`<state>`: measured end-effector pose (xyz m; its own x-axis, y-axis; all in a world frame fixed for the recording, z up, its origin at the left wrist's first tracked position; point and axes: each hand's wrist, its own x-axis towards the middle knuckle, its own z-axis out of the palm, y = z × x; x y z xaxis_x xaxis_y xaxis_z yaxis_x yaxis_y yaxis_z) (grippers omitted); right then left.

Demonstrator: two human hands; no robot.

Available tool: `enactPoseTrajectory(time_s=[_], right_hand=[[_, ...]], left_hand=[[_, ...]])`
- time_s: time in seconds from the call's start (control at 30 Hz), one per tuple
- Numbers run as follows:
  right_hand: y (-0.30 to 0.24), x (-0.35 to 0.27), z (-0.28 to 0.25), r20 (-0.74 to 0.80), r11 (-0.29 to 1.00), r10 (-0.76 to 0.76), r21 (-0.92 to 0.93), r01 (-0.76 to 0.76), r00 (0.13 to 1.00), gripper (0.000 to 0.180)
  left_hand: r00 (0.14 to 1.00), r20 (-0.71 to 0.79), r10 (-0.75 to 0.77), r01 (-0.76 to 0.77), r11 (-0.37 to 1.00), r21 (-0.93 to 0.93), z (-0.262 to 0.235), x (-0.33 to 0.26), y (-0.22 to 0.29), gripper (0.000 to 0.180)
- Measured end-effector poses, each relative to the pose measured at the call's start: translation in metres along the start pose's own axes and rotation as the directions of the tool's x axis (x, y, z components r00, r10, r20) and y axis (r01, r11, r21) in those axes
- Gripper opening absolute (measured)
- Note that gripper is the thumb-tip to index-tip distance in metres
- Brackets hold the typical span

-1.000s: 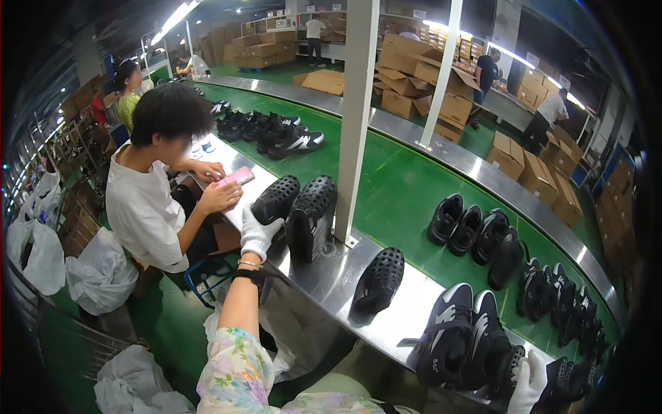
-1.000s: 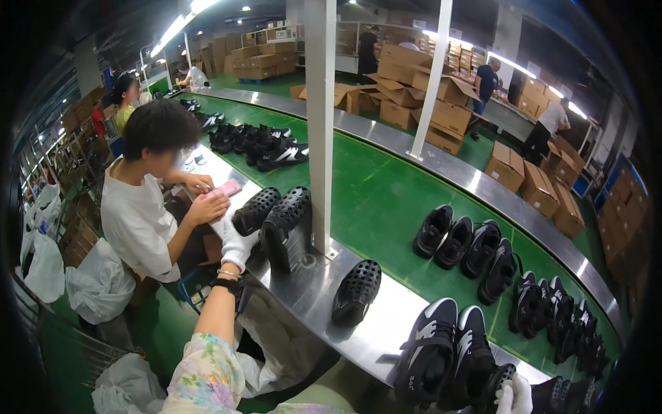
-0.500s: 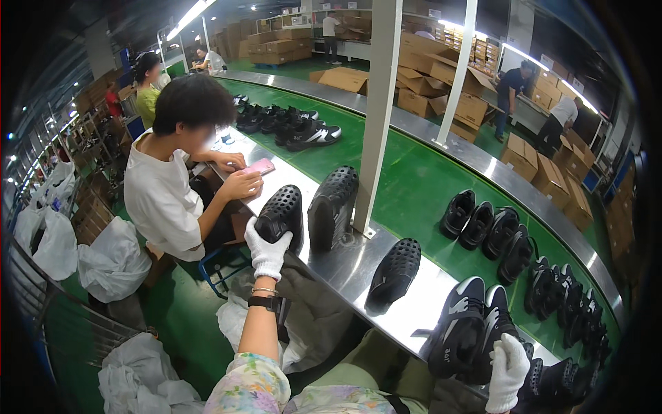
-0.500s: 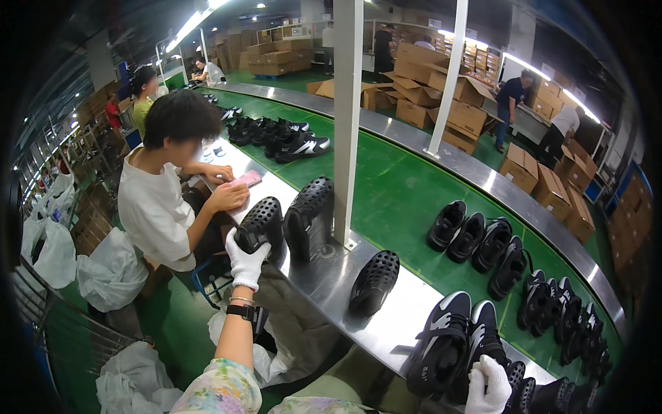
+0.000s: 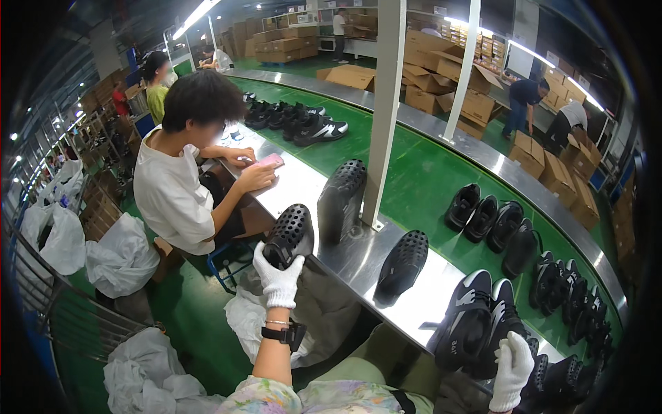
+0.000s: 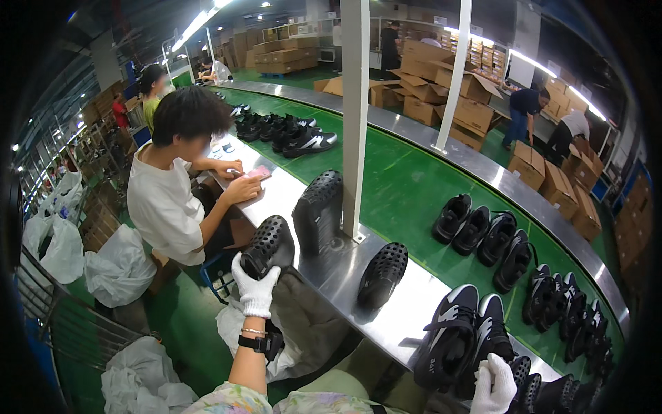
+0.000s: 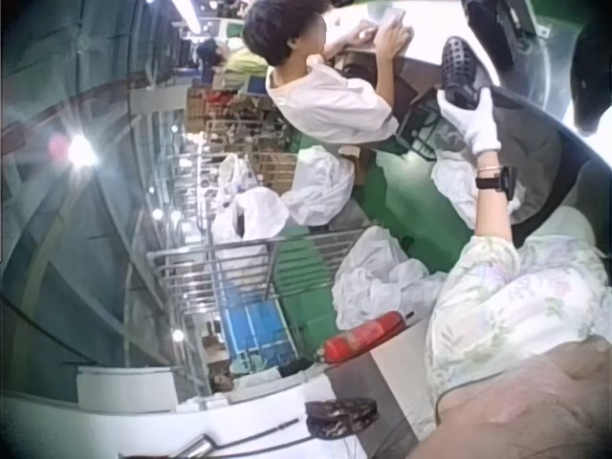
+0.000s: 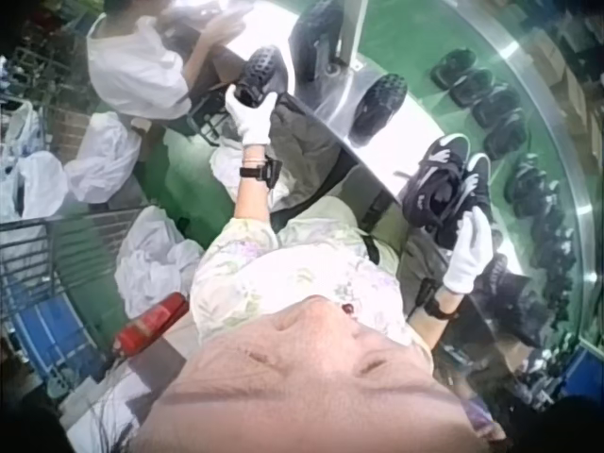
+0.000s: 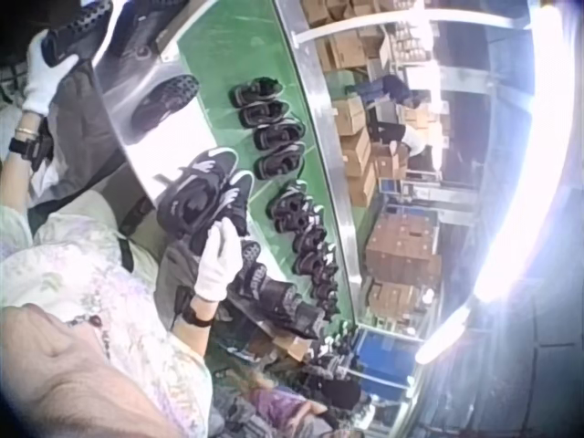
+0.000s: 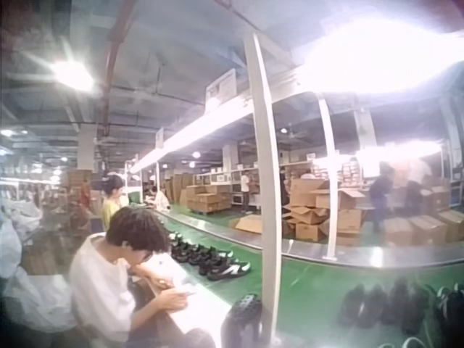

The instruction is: Assembling shoe parts on a conveyor belt, specifically placing soles/components into the shoes.

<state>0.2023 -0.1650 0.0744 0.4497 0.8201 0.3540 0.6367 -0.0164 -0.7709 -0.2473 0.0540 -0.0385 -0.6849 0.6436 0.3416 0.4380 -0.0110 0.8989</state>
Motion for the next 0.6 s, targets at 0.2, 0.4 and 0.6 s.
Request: enactPoseTrajectory(time_s=[0.2, 0.4, 0.6], right_hand=[[0.0, -0.001, 0.002, 0.004, 1.0, -0.002, 0.009, 0.002, 1.0, 0.028], [0.008, -0.003, 0.0, 0.003, 0.999, 0.03, 0.04, -0.03, 1.0, 0.028], [-0.001, -0.004, -0.001, 0.023, 0.997, 0.009, 0.073, -0.011, 1.0, 0.029]], left_hand=[[1.0, 0.024, 0.01, -0.009, 0.999, -0.036, -0.014, -0.038, 0.0, 0.1], [0.98, 0.178, 0.092, -0.087, 0.996, -0.032, -0.023, -0.09, 0.026, 0.102], [0.94, 0.248, 0.232, -0.233, 0.972, -0.027, 0.025, -0.1, 0.053, 0.101]])
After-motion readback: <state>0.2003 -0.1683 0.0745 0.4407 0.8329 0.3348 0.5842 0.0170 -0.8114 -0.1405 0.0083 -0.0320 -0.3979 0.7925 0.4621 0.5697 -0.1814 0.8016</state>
